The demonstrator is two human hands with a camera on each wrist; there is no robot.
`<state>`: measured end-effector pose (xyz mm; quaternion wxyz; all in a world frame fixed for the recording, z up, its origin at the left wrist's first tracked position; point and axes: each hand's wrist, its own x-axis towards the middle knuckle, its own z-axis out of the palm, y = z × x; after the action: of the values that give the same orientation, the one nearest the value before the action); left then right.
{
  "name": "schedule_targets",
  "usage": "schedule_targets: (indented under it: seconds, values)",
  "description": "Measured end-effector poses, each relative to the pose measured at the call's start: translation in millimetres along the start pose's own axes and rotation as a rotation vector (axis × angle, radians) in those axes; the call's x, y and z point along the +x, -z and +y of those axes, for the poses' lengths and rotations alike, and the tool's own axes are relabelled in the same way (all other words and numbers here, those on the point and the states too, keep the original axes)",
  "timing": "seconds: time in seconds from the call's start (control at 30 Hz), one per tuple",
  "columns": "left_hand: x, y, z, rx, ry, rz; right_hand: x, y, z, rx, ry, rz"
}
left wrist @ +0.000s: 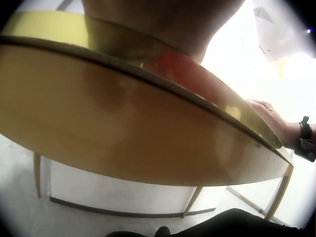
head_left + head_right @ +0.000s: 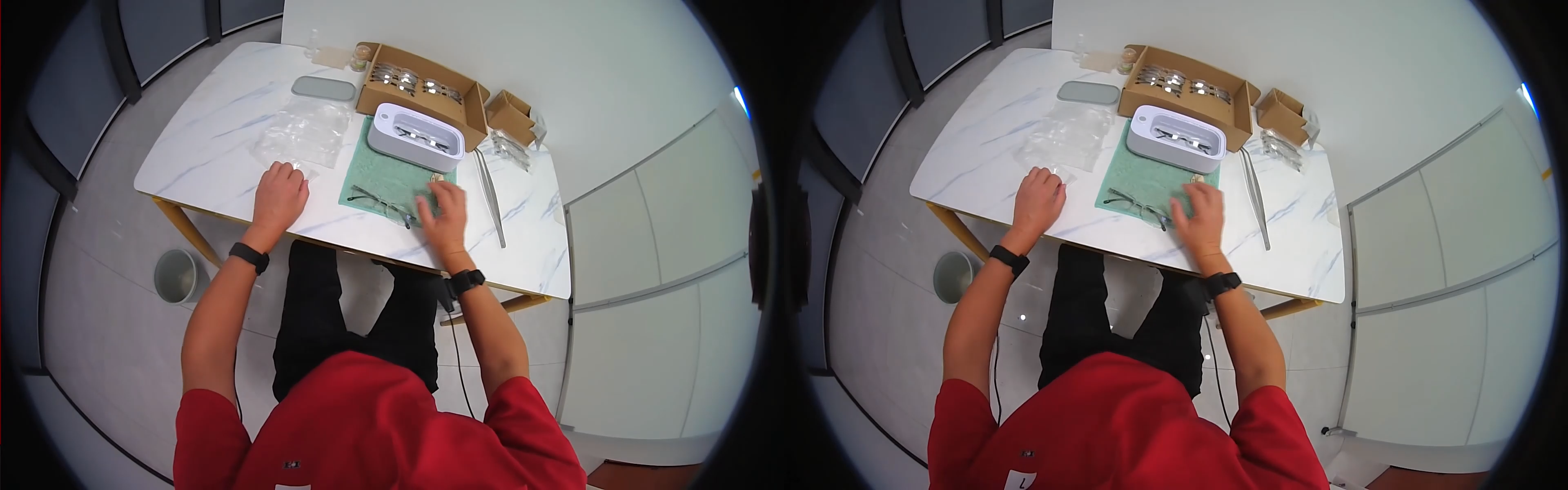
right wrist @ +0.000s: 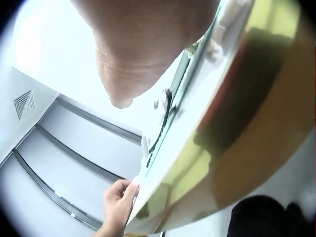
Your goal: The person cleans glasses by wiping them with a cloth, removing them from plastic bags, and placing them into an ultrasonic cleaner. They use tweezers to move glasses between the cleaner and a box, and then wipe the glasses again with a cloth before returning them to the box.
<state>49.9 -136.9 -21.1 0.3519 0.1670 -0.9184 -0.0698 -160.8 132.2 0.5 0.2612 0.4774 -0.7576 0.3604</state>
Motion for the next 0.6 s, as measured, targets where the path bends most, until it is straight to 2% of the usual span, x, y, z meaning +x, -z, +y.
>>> schedule_targets:
  seconds: [0.03,0.1,0.2,0.3,0.4,0.53,0.6]
  values:
    - [1,0,1,0.003,-0.003,0.006,3,7,13,-0.09,0.001,0.019]
    - [1,-1,1,0.003,-0.018,0.006,5,15,33,-0.195,-0.098,-0.051]
    - [1,-2,1,-0.009,-0.017,0.005,7,16,49,-0.257,-0.166,-0.24]
    - [3,-1,1,-0.022,-0.028,0.011,11,17,55,-0.233,-0.08,-0.316]
    - [5,3,4,-0.056,-0.025,0.031,11,33,44,-0.201,-0.008,-0.238]
    - [6,4,6,-0.034,-0.027,0.033,1,66,37,-0.242,0.03,-0.303]
    - [6,5,6,-0.042,-0.026,0.024,1,79,53,-0.283,-0.011,-0.22]
